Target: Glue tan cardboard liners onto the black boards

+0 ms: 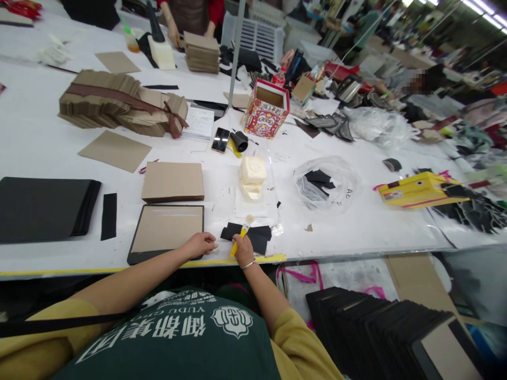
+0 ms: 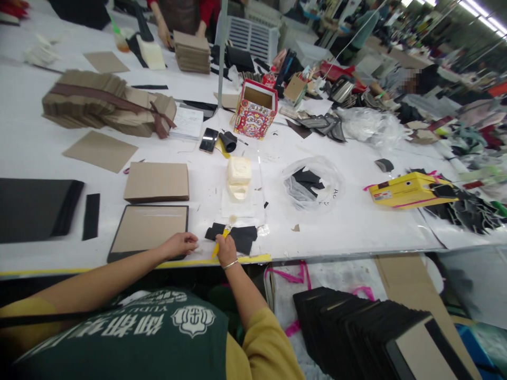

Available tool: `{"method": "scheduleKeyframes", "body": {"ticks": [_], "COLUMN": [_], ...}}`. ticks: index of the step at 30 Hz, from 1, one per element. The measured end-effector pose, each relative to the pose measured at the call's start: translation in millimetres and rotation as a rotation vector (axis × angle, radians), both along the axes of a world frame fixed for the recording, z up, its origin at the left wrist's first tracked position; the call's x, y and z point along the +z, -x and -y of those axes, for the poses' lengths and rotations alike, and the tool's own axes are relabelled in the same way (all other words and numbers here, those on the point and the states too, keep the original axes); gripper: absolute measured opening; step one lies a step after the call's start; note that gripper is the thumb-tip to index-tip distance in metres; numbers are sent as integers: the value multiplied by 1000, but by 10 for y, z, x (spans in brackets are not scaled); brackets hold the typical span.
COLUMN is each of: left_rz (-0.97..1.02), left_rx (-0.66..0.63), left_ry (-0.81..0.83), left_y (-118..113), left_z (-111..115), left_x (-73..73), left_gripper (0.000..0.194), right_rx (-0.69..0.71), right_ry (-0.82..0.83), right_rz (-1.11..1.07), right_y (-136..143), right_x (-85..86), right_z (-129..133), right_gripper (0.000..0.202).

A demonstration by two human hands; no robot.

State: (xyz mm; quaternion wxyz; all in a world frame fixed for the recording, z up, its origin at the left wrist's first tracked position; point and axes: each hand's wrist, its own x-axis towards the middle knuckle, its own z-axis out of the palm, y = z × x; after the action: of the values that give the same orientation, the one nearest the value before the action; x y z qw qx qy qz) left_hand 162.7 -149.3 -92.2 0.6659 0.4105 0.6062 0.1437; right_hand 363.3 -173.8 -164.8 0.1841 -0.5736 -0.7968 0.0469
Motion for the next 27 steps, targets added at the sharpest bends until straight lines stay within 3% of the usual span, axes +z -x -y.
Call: {"method": "scheduleKeyframes", "body": {"ticks": [5, 10, 14, 16, 21, 24, 27], "left_rz": [83, -14, -28, -27, -141, -204, -254], "left_rx": [47, 41, 102, 44, -57, -92, -106], "left_ry": [-33, -180, -281, -342, -551, -723, -838], "left_y": [-179, -93, 64, 104, 103, 96, 93], "left_z": [-72, -94, -112, -128, -192, -228, -251], "left_x": [48, -14, 4, 31, 44, 35, 76], "left_gripper": [39, 33, 65, 59, 23, 17, 15], "right_rx": [39, 117, 151, 158, 199, 154, 124], "right_ry": [-8, -14, -18, -36, -52, -74, -52], "right_rz": [-110, -113, -82, -65, -20, -73, -144], "right_y": [126, 261, 302, 315, 341, 346, 355], "right_x": [284, 445, 503, 517, 546, 603, 668], "right_z": [65, 83, 38, 13, -27, -70, -159], "right_gripper": [22, 21, 21, 21, 19, 14, 24]}}
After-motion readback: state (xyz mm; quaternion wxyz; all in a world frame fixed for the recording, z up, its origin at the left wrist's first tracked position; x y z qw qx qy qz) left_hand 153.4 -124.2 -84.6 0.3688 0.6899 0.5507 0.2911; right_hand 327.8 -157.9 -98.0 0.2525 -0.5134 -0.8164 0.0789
